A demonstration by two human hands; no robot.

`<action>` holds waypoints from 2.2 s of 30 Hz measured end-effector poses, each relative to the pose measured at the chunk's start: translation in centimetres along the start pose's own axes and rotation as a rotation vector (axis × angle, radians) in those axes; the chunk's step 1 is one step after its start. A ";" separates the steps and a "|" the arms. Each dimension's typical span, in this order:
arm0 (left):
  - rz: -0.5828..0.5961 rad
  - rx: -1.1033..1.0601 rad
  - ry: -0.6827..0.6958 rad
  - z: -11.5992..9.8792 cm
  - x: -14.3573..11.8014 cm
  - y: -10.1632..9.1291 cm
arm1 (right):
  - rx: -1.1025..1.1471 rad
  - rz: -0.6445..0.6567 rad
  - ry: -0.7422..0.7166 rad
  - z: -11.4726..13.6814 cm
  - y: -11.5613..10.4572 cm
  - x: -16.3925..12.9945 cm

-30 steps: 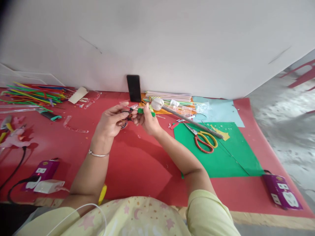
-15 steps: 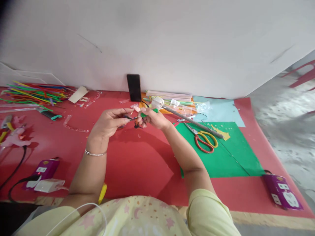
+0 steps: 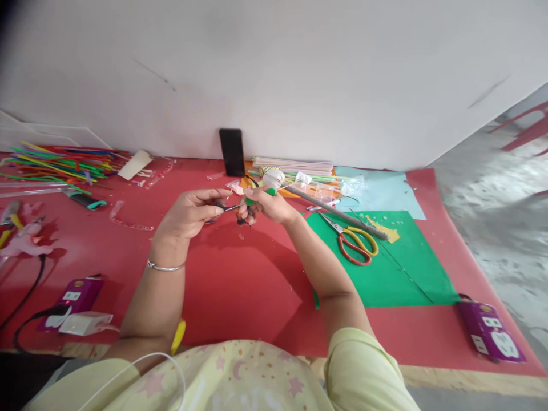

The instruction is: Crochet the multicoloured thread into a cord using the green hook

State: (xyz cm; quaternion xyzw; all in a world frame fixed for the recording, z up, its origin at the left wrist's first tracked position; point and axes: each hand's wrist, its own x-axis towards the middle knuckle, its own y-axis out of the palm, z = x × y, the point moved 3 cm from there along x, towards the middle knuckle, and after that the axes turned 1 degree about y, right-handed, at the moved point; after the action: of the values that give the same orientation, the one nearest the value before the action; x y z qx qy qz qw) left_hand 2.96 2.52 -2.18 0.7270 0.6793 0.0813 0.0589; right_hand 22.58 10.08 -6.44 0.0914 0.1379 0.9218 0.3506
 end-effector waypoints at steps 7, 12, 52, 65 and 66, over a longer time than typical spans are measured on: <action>0.010 -0.030 -0.025 0.7 0.1 0.3 | 0.096 0.014 0.012 -0.9 -0.3 0.6; -0.021 -0.021 -0.005 1.2 0.3 0.3 | 0.122 0.014 0.032 -1.0 -0.4 0.7; -0.152 -0.177 -0.122 0.3 0.4 -0.5 | -1.418 -0.185 -0.740 -0.8 2.5 -1.4; -0.167 0.061 -0.069 0.4 0.2 -2.5 | -1.137 0.060 -0.545 4.3 2.9 -3.0; -0.152 0.068 -0.075 0.5 0.2 -2.5 | -1.031 0.069 -0.502 4.5 2.9 -3.1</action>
State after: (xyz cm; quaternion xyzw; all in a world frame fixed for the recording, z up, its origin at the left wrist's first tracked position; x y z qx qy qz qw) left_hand 0.59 2.88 -3.13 0.6776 0.7320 0.0264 0.0657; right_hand 24.25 6.79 -1.52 0.1291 -0.4200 0.8308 0.3416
